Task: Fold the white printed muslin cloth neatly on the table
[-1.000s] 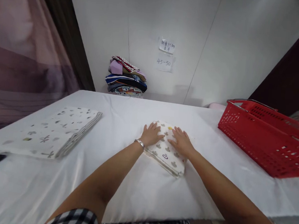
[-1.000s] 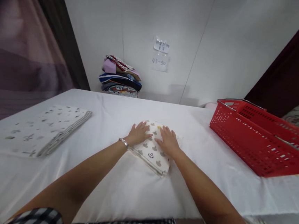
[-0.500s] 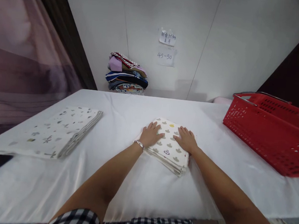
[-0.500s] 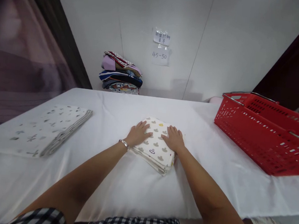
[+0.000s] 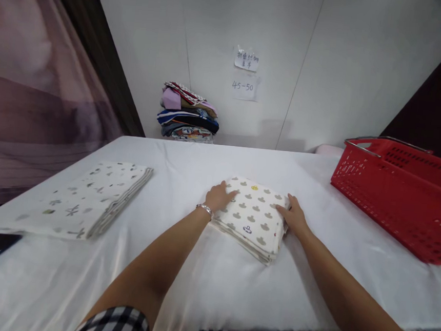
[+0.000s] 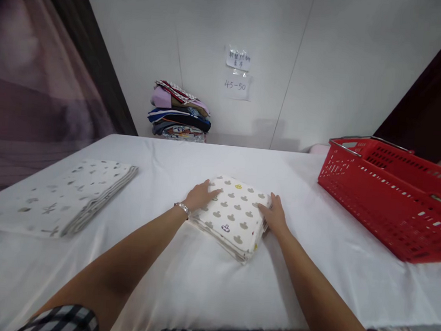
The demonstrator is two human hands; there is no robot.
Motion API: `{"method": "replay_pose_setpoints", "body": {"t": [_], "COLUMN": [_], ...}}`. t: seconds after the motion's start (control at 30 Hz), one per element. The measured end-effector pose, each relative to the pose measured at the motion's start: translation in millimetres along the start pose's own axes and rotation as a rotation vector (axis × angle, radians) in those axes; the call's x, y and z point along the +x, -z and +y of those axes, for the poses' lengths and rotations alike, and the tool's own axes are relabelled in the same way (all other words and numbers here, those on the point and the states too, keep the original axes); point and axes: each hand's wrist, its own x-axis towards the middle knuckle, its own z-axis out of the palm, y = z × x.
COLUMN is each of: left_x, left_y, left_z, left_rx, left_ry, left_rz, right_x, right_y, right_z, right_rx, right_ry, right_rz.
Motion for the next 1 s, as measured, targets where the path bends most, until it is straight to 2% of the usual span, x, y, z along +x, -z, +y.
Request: {"method": "replay_pose_setpoints", "body": {"t": [0.2, 0.37, 0.5, 0.6, 0.7, 0.8, 0.9, 1.0], "left_x": [1.1, -11.0, -19.2, -17.0, -4.3, 12.5, 23.3, 26.2], "left_y": [7.5, 15.9, 16.9, 19.2, 21.7, 18.8, 11.0, 4.6], "left_z": [-15.4, -39.4, -56.8, -56.7, -47.1, -40.4, -43.2, -49.4], "left_rx": [-0.049, -0.047, -0.065, 0.019, 0.14, 0.211, 0.199, 0.175], "left_ry": [0.048, 0.203, 0.298, 0.234, 0.022, -0.126, -0.11, -0.101], "left_rz": [0.034, 0.189, 0.187, 0.217, 0.278, 0.244, 0.151, 0.135], "right_x": [12.2, 45.8, 75.0, 81.3, 69.0, 49.8, 38.5, 36.9], "right_y": [-15.0, -42.5, -53.0, -47.7, -45.5, -55.6, -69.6, -76.4], "right_z": [-7.2, -41.6, -72.4, -94.7, -119.7, -136.7, -136.5, -128.3], "right_rx": [0.148, 0.154, 0.046, -0.165, -0.298, -0.354, -0.421, -0.434], "right_ry": [0.033, 0.161, 0.236, 0.295, 0.482, 0.626, 0.628, 0.63], "right_rz": [0.037, -0.041, -0.17, -0.202, -0.198, -0.288, -0.352, -0.343]}}
